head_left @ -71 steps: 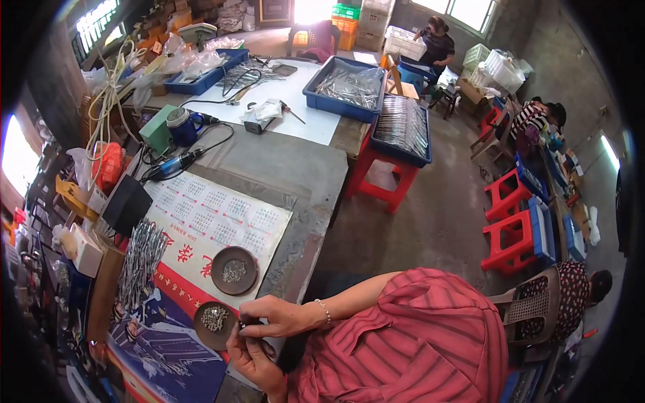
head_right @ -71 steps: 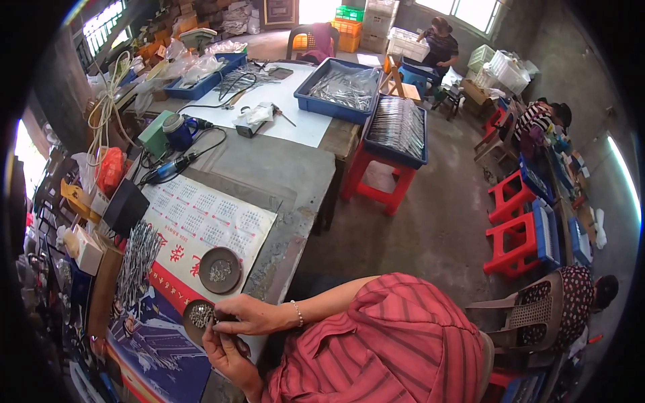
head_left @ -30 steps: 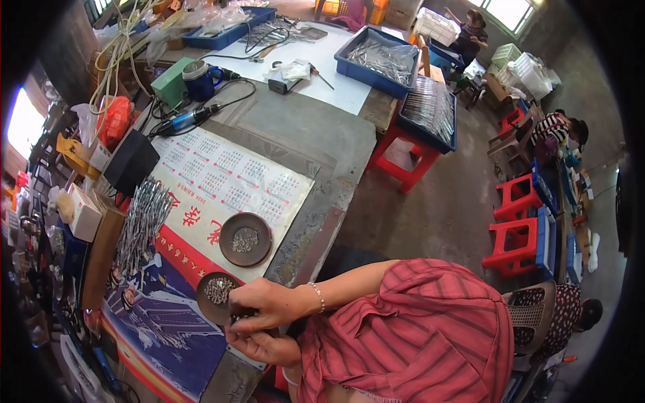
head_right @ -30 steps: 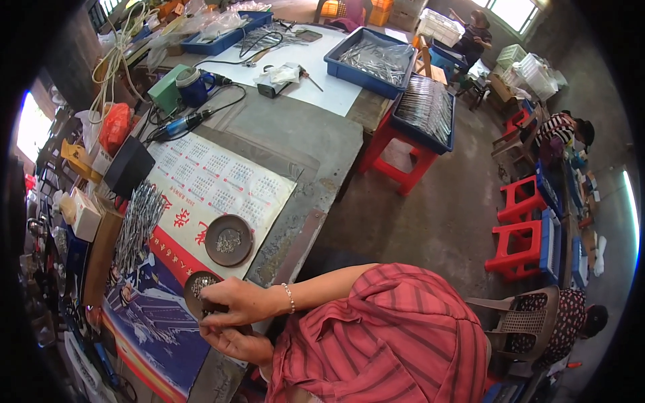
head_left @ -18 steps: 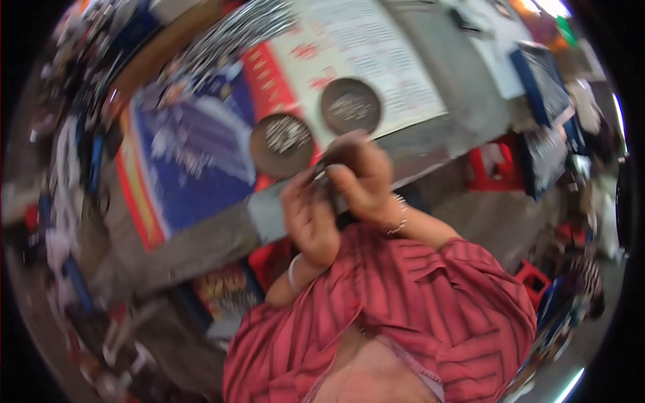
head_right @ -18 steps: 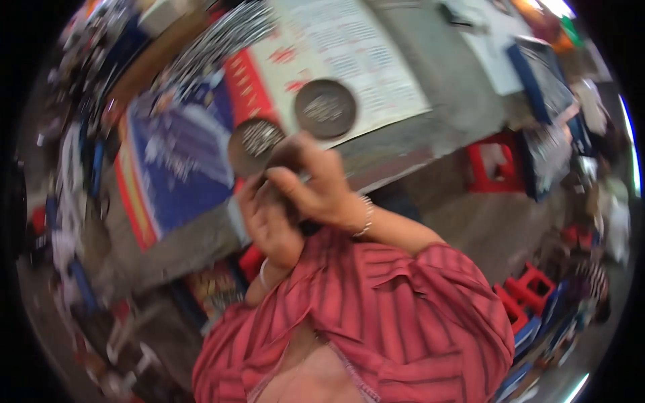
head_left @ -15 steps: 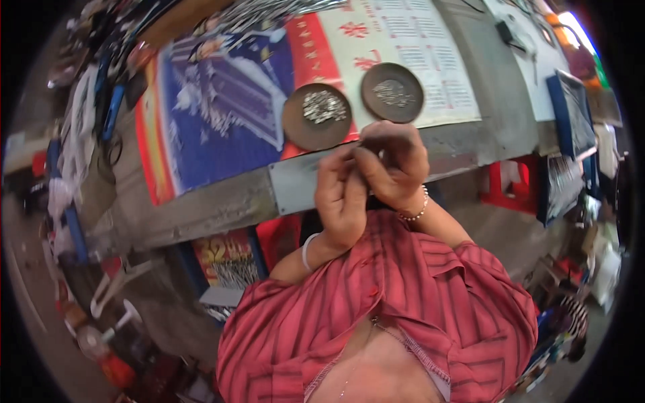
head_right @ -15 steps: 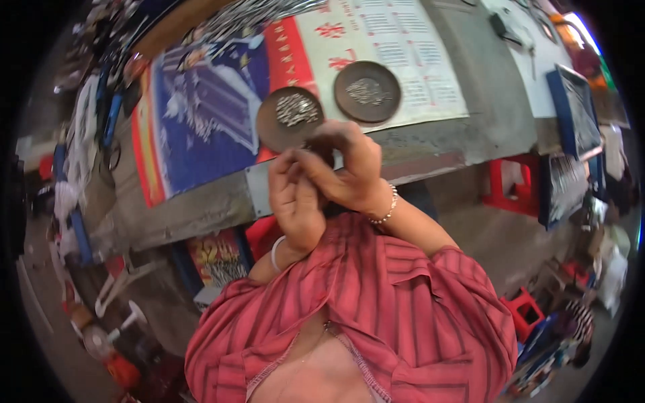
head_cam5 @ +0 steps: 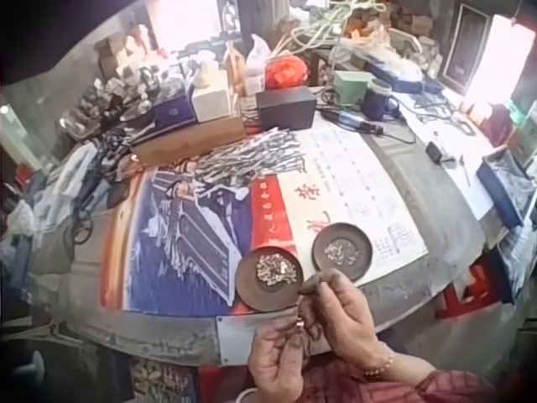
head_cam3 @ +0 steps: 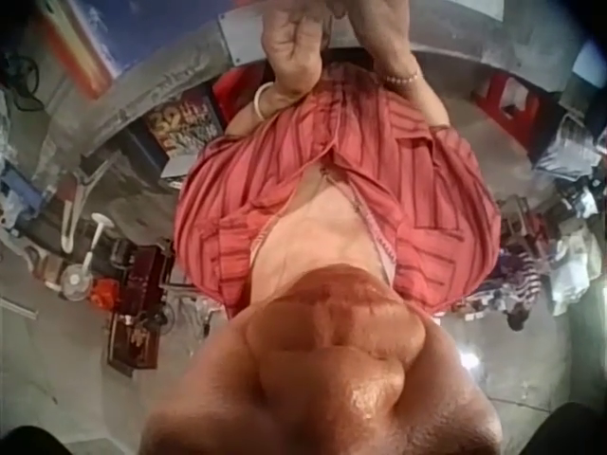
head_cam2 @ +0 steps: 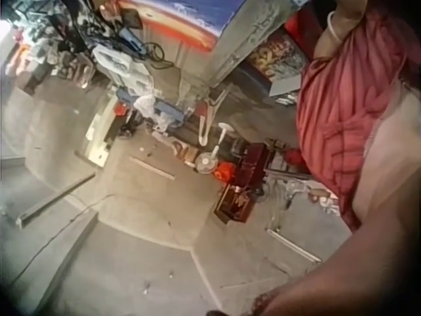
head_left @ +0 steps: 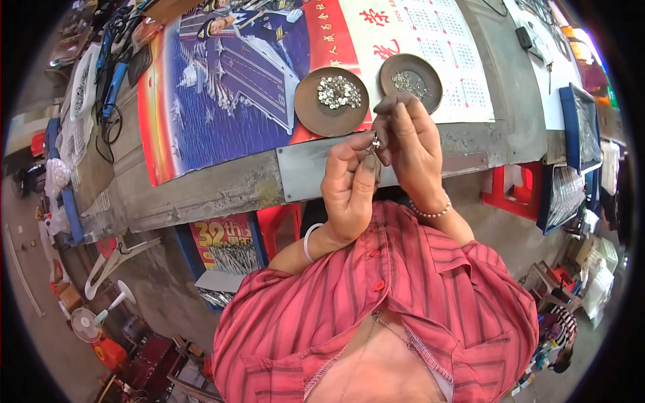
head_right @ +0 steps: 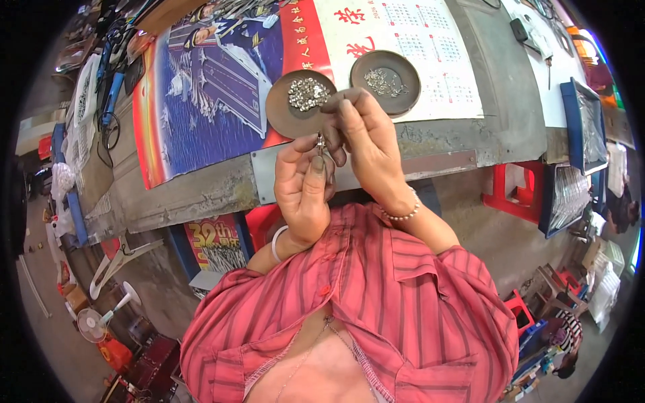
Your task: Assembling small metal components by hand at a workshop bench.
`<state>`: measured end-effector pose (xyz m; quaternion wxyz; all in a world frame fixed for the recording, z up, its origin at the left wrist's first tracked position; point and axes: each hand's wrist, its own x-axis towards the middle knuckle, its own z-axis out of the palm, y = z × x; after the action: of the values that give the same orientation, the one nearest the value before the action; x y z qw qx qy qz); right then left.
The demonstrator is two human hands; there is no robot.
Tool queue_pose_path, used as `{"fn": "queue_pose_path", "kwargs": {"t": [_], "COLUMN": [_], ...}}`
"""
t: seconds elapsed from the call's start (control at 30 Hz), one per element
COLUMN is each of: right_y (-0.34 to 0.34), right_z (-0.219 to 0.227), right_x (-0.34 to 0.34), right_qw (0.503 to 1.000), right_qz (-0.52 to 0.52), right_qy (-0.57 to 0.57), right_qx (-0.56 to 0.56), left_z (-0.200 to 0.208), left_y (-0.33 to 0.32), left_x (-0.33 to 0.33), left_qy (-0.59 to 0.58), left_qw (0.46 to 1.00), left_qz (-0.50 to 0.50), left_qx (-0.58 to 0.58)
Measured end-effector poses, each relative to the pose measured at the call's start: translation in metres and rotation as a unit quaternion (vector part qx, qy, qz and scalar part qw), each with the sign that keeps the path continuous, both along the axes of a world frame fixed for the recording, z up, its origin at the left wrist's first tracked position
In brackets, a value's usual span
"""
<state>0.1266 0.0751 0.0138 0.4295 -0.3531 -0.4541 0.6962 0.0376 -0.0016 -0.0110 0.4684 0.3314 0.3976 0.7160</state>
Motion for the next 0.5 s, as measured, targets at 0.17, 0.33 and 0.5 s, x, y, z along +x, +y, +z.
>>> {"fn": "queue_pose_path", "kwargs": {"t": [0.17, 0.33, 0.5], "right_y": [-0.010, -0.012, -0.019], "right_z": [-0.012, -0.011, -0.006], "right_x": [0.003, -0.003, 0.002], "right_qw": [0.959, 0.890, 0.915], "right_qz": [-0.018, -0.074, -0.014], "right_qy": [-0.151, -0.204, -0.260], "right_qx": [0.238, 0.402, 0.307], "left_z": [-0.004, -0.009, -0.008], "left_y": [0.001, -0.001, -0.002], "left_x": [-0.003, -0.003, 0.002], "left_qy": [0.009, 0.014, 0.038], "left_qw": [1.000, 0.999, 0.999], "left_qz": [0.025, 0.022, 0.033], "left_qx": [0.008, 0.020, 0.011]}}
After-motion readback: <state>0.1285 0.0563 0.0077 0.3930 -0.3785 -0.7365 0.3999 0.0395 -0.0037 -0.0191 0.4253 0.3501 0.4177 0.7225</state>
